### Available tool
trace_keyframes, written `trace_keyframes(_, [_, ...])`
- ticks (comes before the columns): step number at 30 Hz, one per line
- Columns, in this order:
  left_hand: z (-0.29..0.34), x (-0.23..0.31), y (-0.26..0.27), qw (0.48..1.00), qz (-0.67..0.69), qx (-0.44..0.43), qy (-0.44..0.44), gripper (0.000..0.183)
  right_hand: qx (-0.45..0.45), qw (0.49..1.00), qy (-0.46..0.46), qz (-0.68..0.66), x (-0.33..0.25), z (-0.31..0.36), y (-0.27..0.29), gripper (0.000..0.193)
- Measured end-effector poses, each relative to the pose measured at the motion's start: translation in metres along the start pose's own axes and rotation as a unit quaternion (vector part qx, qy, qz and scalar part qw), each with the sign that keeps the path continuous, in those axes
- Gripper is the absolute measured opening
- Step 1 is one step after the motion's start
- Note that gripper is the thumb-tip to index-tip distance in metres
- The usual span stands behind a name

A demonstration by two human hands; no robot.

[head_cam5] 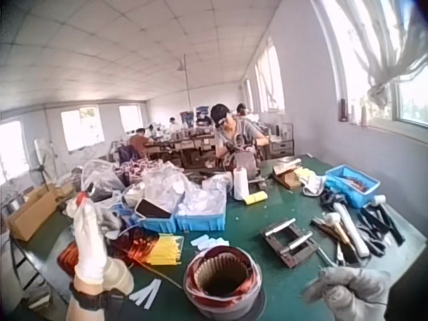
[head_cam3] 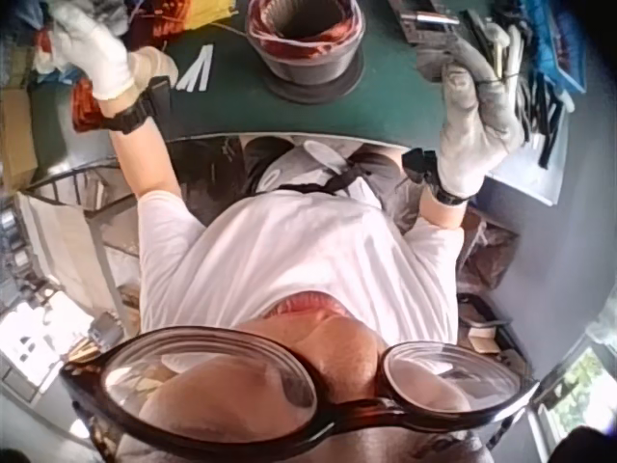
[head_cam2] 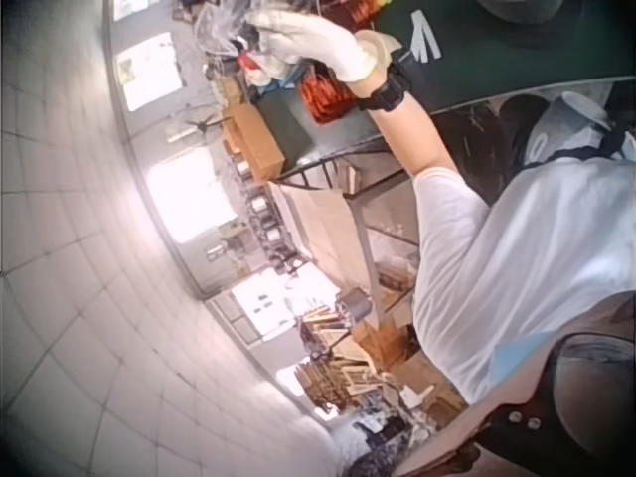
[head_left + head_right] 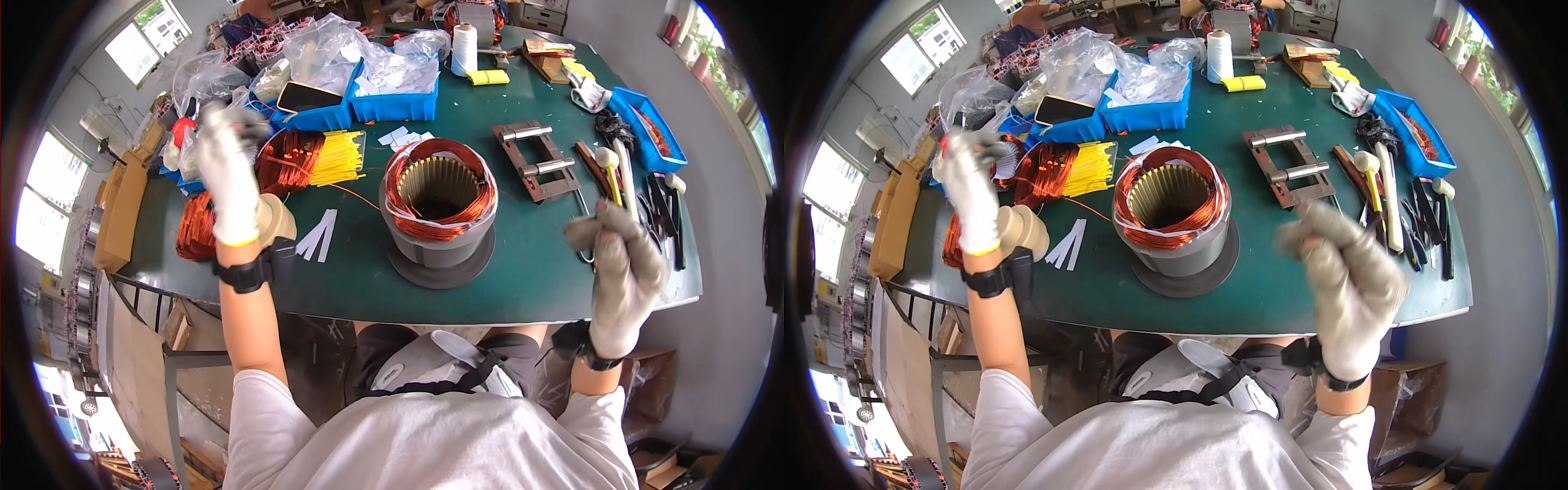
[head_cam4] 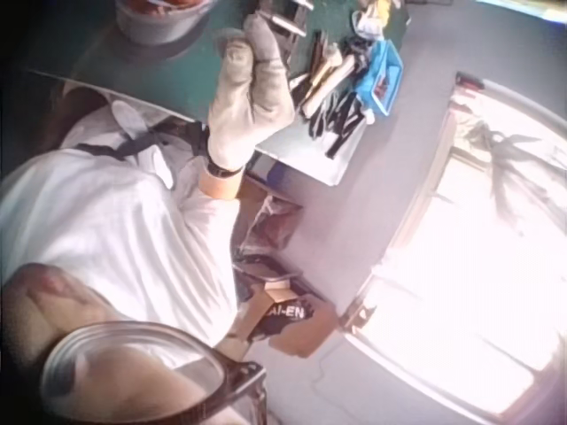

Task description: Assembling an electric motor stator by wiring and insulating the core at a workbench.

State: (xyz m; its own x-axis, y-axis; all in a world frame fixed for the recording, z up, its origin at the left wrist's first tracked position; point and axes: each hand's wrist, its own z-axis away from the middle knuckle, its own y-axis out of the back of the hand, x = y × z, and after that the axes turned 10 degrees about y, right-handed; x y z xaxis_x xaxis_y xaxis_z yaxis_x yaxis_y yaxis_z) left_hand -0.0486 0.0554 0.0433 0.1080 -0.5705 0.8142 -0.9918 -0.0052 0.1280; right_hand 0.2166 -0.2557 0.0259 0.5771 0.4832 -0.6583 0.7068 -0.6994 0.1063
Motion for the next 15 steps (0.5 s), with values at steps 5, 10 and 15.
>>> trace_keyframes(5, [0.047,0.017,0.002,0.900,-0.139,0.357,-0.207,0.045,0.043,0.995,-0.021,-0.091,-0.015,0.019,-0.009,0.032])
trace_keyframes(10, [0.136,0.032,-0.054,0.907,-0.207,-0.223,-0.290,0.087,0.066,0.980,0.077,-0.173,-0.005,0.005,0.004,0.090])
trace_keyframes(15, [0.169,-0.011,-0.119,0.932,-0.191,-0.146,-0.271,0.073,0.203,0.929,-0.041,-0.308,0.010,0.001,0.019,0.077])
